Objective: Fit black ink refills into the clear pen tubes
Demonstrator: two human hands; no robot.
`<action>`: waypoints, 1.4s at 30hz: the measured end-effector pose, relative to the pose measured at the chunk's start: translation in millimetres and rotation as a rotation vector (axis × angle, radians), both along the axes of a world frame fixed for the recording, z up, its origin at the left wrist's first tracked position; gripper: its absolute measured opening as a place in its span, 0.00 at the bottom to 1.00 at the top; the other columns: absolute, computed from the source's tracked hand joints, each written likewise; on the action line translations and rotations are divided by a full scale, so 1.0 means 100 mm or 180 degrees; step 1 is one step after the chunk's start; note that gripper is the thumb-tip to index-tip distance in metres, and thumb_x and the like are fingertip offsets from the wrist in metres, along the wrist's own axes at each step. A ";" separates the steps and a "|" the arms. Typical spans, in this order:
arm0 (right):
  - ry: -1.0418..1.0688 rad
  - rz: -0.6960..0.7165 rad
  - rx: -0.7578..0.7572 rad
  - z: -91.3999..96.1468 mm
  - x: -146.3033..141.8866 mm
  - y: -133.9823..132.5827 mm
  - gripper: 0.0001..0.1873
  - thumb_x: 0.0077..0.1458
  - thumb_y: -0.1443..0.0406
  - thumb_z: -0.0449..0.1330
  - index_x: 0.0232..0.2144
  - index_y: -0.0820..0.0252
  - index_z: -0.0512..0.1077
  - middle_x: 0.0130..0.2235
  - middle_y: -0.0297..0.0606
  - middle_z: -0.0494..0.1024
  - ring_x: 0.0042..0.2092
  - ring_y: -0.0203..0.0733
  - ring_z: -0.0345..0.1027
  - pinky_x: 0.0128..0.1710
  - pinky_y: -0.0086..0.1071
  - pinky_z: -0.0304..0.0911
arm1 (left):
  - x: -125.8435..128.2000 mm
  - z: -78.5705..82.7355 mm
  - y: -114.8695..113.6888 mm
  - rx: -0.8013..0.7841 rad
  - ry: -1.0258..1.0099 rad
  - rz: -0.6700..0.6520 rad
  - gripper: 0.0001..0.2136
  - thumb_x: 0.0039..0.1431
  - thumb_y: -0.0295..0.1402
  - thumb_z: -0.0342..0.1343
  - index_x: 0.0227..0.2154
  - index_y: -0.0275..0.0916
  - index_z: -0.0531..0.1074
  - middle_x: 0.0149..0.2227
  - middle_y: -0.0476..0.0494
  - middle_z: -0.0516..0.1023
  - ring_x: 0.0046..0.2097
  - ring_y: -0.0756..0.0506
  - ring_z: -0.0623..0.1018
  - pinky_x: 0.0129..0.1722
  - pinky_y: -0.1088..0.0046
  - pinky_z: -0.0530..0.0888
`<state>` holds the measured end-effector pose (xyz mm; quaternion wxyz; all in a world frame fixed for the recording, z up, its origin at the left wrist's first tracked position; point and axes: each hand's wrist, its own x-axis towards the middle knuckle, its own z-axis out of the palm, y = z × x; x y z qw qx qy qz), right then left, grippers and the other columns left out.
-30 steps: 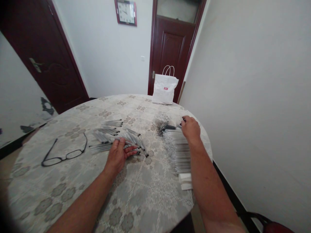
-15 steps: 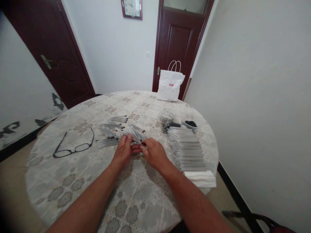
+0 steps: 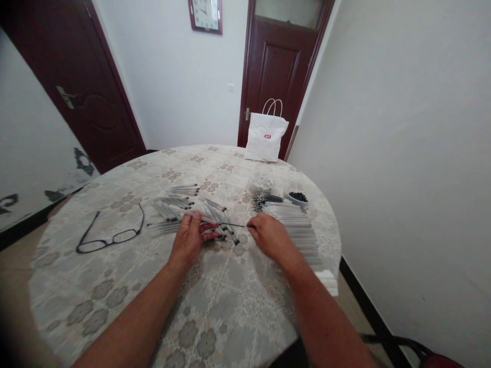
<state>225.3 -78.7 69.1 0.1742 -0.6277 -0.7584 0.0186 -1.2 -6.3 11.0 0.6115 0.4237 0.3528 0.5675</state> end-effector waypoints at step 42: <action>0.0680 0.0135 0.0384 -0.19 -0.30 -0.15 0.06 0.63 0.66 0.59 0.41 0.58 0.75 0.39 0.39 0.77 0.42 0.42 0.70 0.44 0.33 0.63 | 0.02 0.05 -0.17 -0.0109 0.0378 -0.1452 0.20 0.60 0.49 0.61 0.46 0.38 0.75 0.44 0.36 0.81 0.38 0.40 0.84 0.34 0.63 0.82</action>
